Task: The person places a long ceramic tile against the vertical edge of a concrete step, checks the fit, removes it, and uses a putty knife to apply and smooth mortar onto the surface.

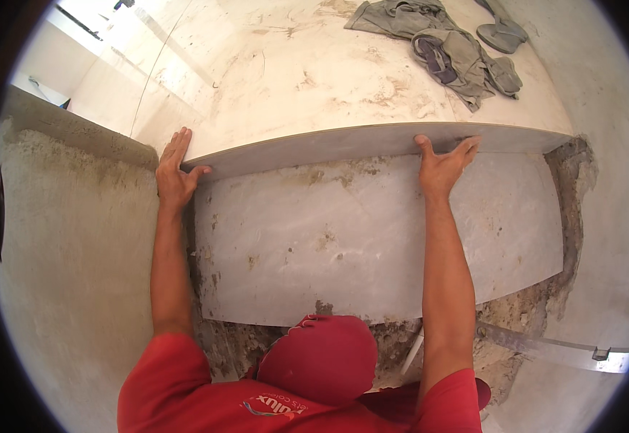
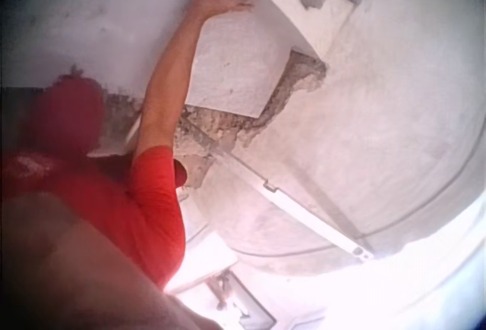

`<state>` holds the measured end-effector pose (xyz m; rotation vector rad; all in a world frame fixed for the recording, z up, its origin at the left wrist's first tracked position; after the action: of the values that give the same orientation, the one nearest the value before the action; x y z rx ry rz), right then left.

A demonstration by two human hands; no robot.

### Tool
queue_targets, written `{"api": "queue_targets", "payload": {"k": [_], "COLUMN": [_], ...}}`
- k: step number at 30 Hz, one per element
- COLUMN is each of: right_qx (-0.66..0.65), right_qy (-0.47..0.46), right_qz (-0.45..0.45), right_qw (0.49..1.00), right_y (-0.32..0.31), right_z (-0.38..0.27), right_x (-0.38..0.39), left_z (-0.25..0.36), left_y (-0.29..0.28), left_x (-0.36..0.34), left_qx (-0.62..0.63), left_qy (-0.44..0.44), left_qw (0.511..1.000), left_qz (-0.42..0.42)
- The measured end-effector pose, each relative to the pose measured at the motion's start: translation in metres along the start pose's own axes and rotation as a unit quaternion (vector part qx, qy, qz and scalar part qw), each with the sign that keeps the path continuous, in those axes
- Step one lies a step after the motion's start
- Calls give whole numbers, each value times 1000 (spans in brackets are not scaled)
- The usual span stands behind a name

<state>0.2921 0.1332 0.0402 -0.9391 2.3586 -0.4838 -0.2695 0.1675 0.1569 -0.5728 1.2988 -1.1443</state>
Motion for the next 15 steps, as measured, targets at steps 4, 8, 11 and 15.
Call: {"api": "queue_targets", "payload": {"k": [4,8,11,15], "right_qx": [10,-19,-12,-34], "right_qy": [34,85,83,83], "right_qz": [-26,-59,-54,-47], "right_qw": [999,994,995,995], "right_y": [4,2,1,-1], "right_z": [5,11,6,-1], "right_x": [-4,-6,-6,-4], "left_z": [-6,2,2,2], "left_y": [1,1,3,3], "left_x": [0,-5,-5,-4], "left_qx": [6,-8,-6,-4], "left_qy": [-31,-50,-64,-50], "left_qw": [999,998,997,998], "left_qz": [-4,-22,-31,-23]}}
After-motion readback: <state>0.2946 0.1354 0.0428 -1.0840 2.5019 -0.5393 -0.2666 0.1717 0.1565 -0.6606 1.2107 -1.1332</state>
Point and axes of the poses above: each hand's wrist, its own x-axis away from the middle knuckle, its own y-axis out of the palm, z = x × y, the point moved 9 cm from there along -x, towards the middle knuckle, and after that the axes turned 3 degrees about -y, right-handed, at the moved point
